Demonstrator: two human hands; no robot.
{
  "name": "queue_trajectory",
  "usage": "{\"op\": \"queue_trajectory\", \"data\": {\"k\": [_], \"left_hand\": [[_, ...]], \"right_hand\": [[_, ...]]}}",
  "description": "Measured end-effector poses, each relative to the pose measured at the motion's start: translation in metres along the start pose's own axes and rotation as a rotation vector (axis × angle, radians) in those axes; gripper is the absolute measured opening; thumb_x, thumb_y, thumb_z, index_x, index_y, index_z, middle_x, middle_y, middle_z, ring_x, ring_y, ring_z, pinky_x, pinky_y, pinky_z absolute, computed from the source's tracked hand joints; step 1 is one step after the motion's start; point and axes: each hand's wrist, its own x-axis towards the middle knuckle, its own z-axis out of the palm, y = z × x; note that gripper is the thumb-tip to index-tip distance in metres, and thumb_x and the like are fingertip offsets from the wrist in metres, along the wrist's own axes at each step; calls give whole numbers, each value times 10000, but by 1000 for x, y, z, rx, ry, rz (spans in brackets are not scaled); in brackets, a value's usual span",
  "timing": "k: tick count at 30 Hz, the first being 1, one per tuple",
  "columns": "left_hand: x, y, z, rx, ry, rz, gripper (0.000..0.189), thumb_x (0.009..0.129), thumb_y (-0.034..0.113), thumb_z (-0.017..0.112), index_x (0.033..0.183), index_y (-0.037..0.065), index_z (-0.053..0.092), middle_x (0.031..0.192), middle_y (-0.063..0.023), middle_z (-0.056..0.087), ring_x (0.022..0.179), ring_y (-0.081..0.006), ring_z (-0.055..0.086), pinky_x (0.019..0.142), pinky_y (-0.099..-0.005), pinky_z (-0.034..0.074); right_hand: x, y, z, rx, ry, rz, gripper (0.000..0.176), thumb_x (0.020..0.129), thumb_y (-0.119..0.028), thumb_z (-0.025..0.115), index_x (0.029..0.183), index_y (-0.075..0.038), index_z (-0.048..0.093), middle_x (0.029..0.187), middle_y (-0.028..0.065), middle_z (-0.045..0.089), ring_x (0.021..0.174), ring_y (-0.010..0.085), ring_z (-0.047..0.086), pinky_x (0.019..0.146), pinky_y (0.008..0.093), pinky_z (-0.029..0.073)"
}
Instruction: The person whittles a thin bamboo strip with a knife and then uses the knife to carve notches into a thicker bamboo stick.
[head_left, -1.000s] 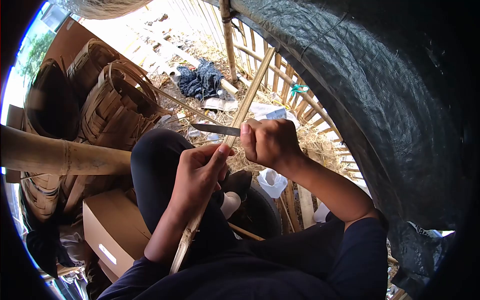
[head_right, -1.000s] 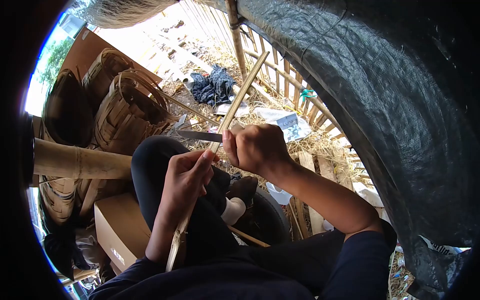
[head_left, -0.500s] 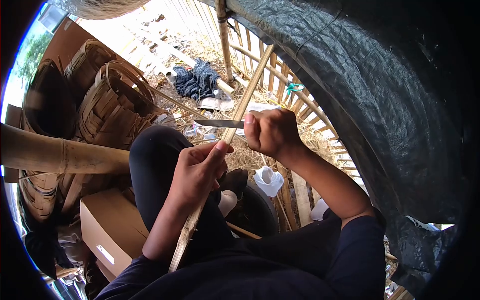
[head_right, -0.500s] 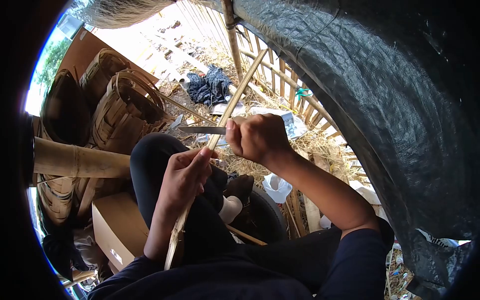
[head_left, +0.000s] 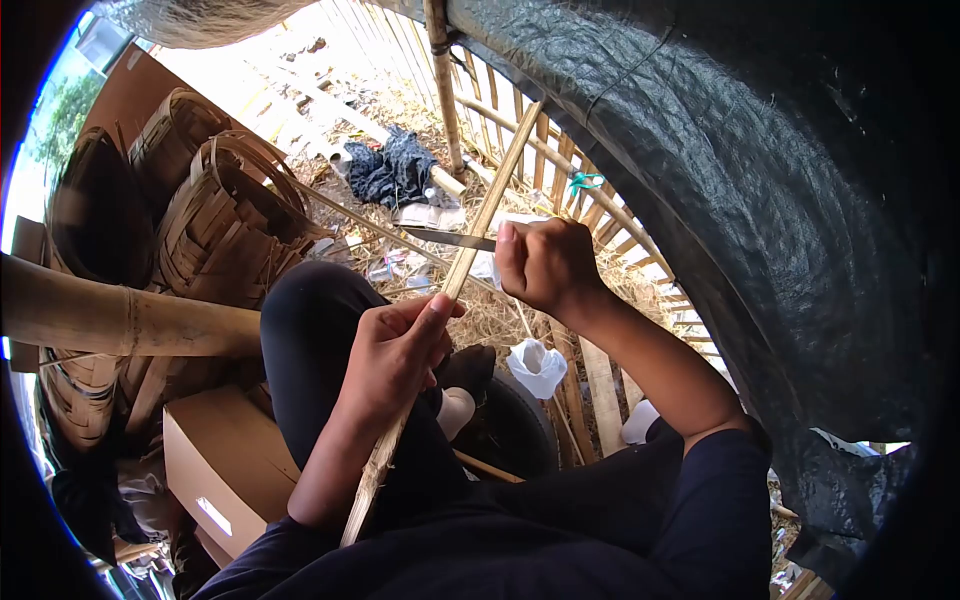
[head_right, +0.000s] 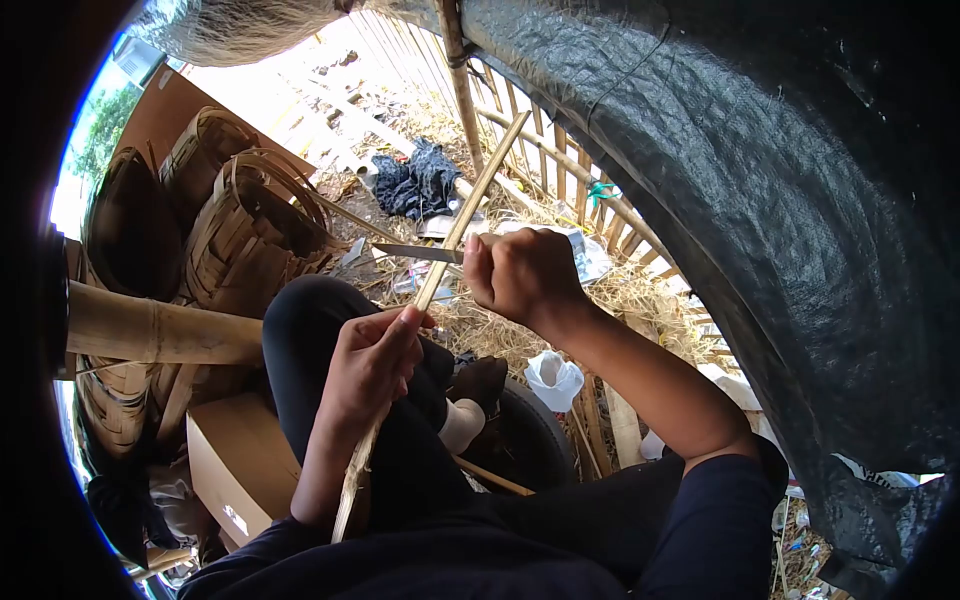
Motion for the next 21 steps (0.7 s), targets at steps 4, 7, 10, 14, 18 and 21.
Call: {"op": "queue_trajectory", "data": {"k": [4,7,10,14,18,21], "left_hand": [[-2,1,1,15,1,-9,363,982,357,537,962,12,649,563,45,458,456,-15,394,422,-185,335],[-3,2,-3,13,5,-9,364,984,359,534,962,14,649,558,47,448,456,-15,394,421,-186,338],[0,2,-3,-9,5,-13,364,985,359,531,965,15,650,555,47,446,452,-16,395,417,-186,338],[0,0,-1,-25,-15,-9,366,985,356,532,967,10,650,553,45,449,440,-17,390,411,-184,331],[0,1,-6,-41,26,10,371,987,352,530,966,0,647,555,44,446,440,-18,388,412,-182,327],[-4,8,-5,12,59,31,374,989,350,527,963,-4,645,556,47,440,442,-16,382,413,-181,325]], "right_hand": [[-7,-23,-6,-53,-7,-71,439,913,-241,498,518,-69,581,414,145,500,371,302,549,404,407,451],[2,14,3,-1,53,45,430,919,-234,493,531,-72,588,398,147,485,361,301,543,392,406,444],[1,-1,-6,-47,22,19,447,917,-225,498,504,-71,568,389,143,476,361,306,542,388,404,443],[-8,-4,1,74,0,-28,454,897,-216,521,466,-71,537,399,147,478,366,324,538,404,408,450],[-9,-24,3,56,-19,-8,400,874,-201,540,498,-66,553,414,147,486,377,332,535,415,419,455],[-4,-15,5,131,19,-119,365,862,-186,534,523,-57,577,431,141,506,389,322,552,429,405,468]]}}
